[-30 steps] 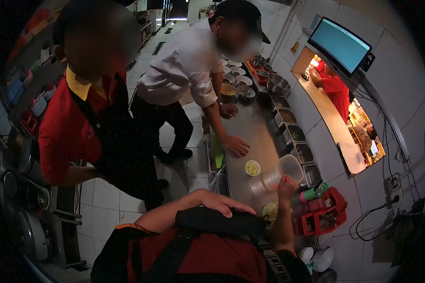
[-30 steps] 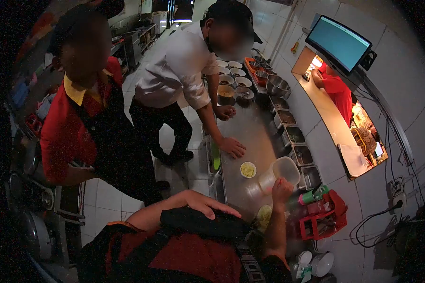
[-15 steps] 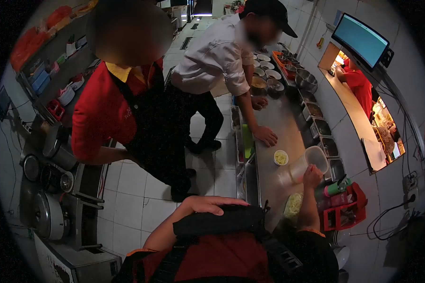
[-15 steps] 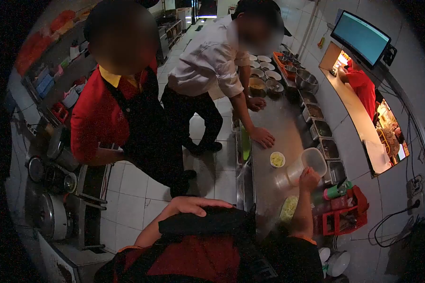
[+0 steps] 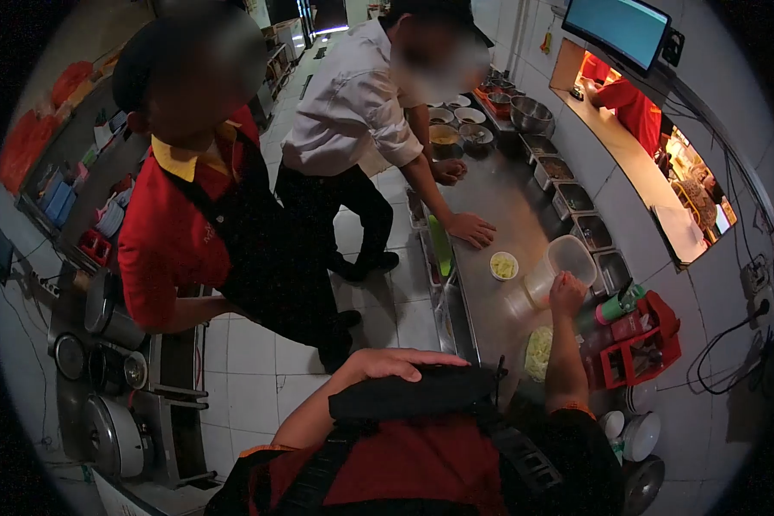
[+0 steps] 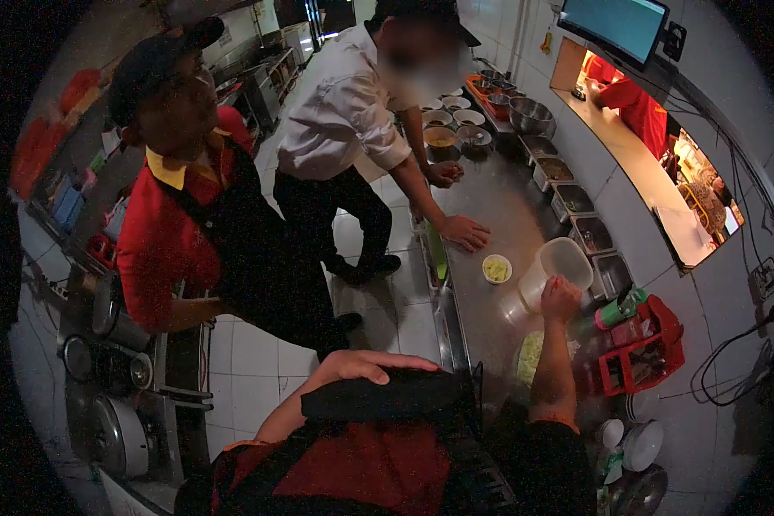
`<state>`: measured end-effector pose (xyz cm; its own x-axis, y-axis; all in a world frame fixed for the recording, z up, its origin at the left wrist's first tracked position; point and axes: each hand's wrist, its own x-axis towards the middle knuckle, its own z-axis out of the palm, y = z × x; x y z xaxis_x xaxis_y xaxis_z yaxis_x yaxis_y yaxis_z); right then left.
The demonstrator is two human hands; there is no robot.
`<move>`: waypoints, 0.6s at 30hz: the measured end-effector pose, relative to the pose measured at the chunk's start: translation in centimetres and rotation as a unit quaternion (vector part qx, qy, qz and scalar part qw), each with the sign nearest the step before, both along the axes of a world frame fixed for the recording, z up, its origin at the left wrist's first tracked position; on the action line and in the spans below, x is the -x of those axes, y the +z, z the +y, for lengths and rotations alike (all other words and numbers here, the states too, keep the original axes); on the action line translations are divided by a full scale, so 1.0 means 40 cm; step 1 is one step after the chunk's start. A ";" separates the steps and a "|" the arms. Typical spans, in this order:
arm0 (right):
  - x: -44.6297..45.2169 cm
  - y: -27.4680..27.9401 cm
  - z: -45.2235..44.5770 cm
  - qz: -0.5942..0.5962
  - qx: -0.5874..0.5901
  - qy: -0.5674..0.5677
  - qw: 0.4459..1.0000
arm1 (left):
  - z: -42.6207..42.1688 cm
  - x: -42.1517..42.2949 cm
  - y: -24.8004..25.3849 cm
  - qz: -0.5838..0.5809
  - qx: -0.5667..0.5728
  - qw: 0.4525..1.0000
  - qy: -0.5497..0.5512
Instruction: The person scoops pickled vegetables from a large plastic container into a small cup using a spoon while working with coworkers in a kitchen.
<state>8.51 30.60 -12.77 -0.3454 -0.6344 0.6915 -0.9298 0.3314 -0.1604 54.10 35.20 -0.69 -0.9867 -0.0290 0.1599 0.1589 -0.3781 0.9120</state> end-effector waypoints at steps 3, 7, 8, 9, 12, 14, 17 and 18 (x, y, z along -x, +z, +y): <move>0.003 0.017 -0.001 0.023 -0.011 0.001 1.000 | -0.048 0.046 -0.007 -0.019 -0.041 0.998 -0.052; 0.006 0.002 -0.015 0.012 0.023 0.010 1.000 | -0.122 0.114 -0.006 -0.003 0.016 0.996 -0.086; 0.007 -0.003 -0.015 -0.002 0.028 0.016 0.999 | -0.141 0.127 -0.003 -0.006 0.019 0.996 -0.084; 0.009 -0.007 -0.018 -0.006 0.029 0.019 0.999 | -0.157 0.138 0.000 -0.011 0.014 0.995 -0.094; 0.017 -0.027 -0.026 -0.044 0.022 0.016 0.999 | -0.200 0.166 0.003 -0.029 0.011 0.994 -0.101; 0.026 -0.038 -0.028 -0.016 0.031 0.014 0.999 | -0.231 0.184 0.005 -0.044 0.029 0.992 -0.112; 0.036 -0.039 -0.030 0.001 0.073 0.035 0.997 | -0.262 0.194 -0.013 -0.063 0.039 0.993 -0.087; 0.046 -0.039 -0.044 -0.011 0.080 0.037 0.996 | -0.266 0.193 -0.018 -0.075 0.045 0.993 -0.084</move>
<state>6.65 28.83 -14.32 -0.3184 -0.5400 0.7792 -0.9462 0.2314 -0.2263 46.37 24.57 -1.40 -0.9892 0.1465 0.0059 -0.0393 -0.3043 0.9518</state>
